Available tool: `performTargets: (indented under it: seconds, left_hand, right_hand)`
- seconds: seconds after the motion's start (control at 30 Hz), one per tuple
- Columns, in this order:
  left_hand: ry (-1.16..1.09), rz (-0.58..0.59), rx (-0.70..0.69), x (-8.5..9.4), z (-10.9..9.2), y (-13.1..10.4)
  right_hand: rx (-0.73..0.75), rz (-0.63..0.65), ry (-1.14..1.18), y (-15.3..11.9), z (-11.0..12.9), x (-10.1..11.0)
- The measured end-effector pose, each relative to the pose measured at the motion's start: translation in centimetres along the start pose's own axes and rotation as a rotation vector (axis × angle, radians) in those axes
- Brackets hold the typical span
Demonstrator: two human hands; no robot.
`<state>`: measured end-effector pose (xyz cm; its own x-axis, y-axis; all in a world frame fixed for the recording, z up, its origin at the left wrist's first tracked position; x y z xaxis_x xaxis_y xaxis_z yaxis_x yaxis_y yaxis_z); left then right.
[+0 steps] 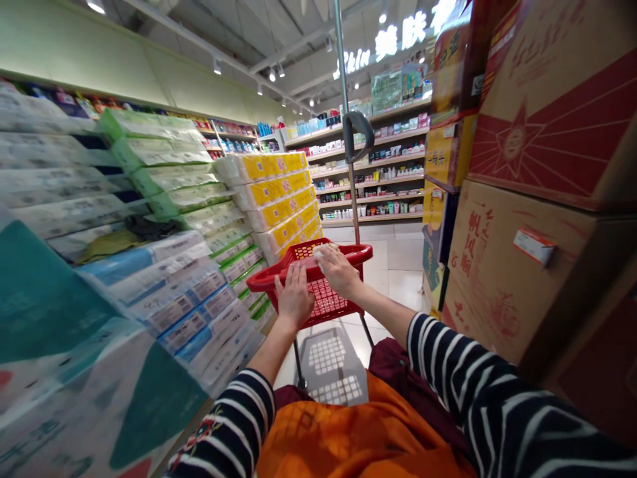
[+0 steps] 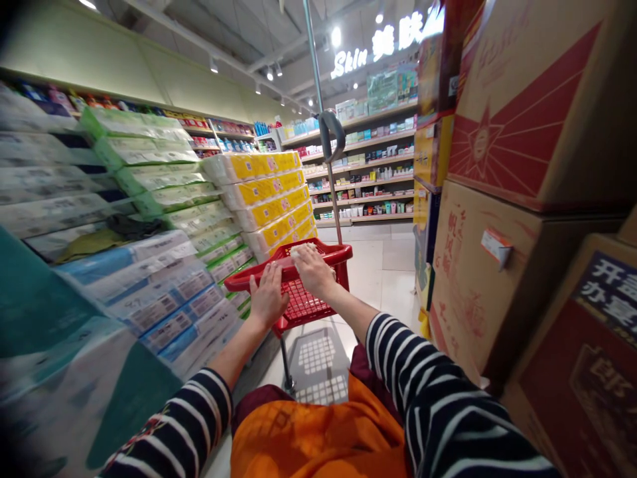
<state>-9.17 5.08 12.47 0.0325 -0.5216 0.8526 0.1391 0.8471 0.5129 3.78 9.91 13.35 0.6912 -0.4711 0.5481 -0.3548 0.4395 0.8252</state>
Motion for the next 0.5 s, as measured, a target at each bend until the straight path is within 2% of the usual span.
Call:
performTargets:
  seconds: [0.13,0.23,0.3,0.37,0.43,0.5]
  left_hand:
    - [-0.004,-0.028,0.087,-0.1,2.0,-0.4]
    - [-0.006,-0.015,0.105,-0.3,2.3,-0.6]
    - [-0.006,-0.009,0.118,-0.3,1.9,-0.6]
    - [-0.001,-0.005,0.131,-0.2,1.2,-0.6]
    - [0.007,-0.005,0.112,0.0,0.8,-0.5]
    - [0.012,-0.012,0.074,0.1,0.9,-0.6]
  right_hand:
    - [-0.129,0.043,-0.059,-0.3,-2.1,1.0]
    - [-0.234,0.026,-0.077,-0.2,-3.0,1.4]
    - [-0.195,0.015,-0.054,0.1,-1.9,0.8]
    - [-0.090,0.028,-0.029,0.6,0.3,-0.4]
    - [0.009,0.068,-0.019,0.9,2.3,-1.5]
    - [0.047,0.100,-0.040,0.9,3.2,-1.9]
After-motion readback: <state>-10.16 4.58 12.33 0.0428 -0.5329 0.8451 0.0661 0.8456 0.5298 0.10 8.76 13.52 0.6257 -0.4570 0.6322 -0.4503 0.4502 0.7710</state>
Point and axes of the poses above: each hand's wrist, its own y-axis towards the middle knuckle, its own x-axis out of the back of the hand, z = x × y, the point moved 4 cm from there along y, towards the middle knuckle, and after that the axes turned 2 degrees about y, right-handed, at the moved point
